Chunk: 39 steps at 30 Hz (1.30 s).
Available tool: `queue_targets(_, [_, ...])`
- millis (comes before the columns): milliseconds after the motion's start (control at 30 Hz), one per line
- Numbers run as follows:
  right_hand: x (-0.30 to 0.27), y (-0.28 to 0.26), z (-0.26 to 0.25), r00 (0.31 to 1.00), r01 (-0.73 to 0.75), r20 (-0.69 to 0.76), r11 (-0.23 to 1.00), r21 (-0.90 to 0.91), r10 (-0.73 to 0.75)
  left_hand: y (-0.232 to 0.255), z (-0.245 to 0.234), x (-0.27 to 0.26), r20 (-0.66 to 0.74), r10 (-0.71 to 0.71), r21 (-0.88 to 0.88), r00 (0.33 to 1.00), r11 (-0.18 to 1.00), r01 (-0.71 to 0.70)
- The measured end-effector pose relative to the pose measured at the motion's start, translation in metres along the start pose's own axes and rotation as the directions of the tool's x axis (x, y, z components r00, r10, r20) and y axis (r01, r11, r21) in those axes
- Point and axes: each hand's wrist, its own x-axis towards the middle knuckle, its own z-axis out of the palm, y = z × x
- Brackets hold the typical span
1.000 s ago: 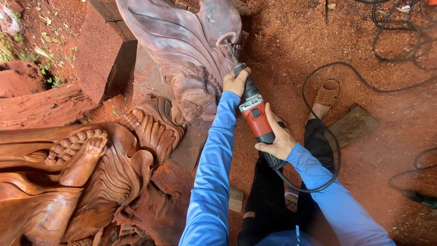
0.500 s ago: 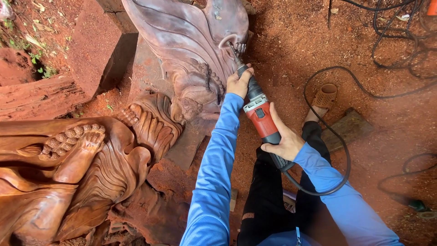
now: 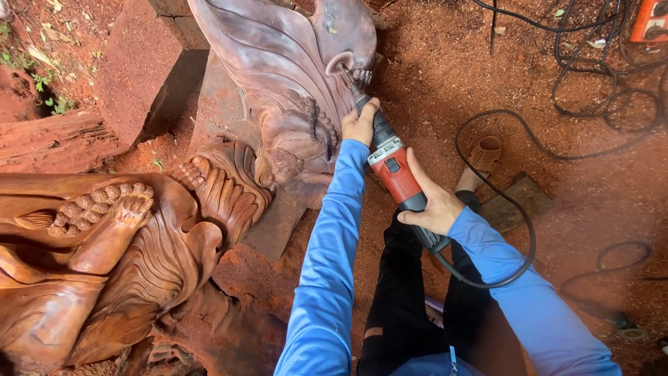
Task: Sanding and refining details on a large wooden sculpture using a handheld rotary tool.
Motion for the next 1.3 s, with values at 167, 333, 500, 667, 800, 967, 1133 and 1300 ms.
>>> queue_targets(167, [-0.008,0.03,0.03,0.998,0.019,-0.065,0.992,0.122,-0.011,0.024,-0.001,-0.026,0.06,0.043,0.15,0.997,0.987,-0.052])
queue_targets(333, [-0.003,0.055,0.062,0.981,0.117,-0.187,0.928,0.353,-0.053,0.03,0.011,-0.029,0.142,0.091,0.325,0.986,0.936,-0.133])
queue_targets(500, [-0.001,0.057,0.069,0.969,0.233,-0.22,0.687,0.688,-0.108,0.001,0.018,-0.005,0.141,0.116,0.514,0.983,0.84,-0.173])
queue_targets(667, [-0.002,0.048,0.062,0.986,0.165,-0.146,0.588,0.792,-0.08,0.024,0.025,-0.018,0.166,-0.033,0.64,0.986,0.764,-0.082])
queue_targets(800, [-0.004,0.048,0.054,0.987,0.157,-0.116,0.539,0.828,-0.111,0.041,0.02,-0.025,0.163,-0.078,0.683,0.984,0.728,-0.056])
queue_targets(967, [-0.004,0.051,0.063,0.984,0.173,-0.128,0.525,0.834,-0.12,0.037,0.019,-0.029,0.157,-0.086,0.68,0.984,0.732,-0.044])
queue_targets(1133, [-0.003,0.056,0.076,0.986,0.167,-0.149,0.587,0.792,-0.08,0.017,0.015,-0.012,0.158,-0.041,0.64,0.987,0.765,-0.071])
queue_targets(1300, [-0.001,0.054,0.077,0.975,0.212,-0.199,0.655,0.725,-0.095,0.018,0.015,-0.017,0.179,-0.002,0.603,0.984,0.791,-0.108])
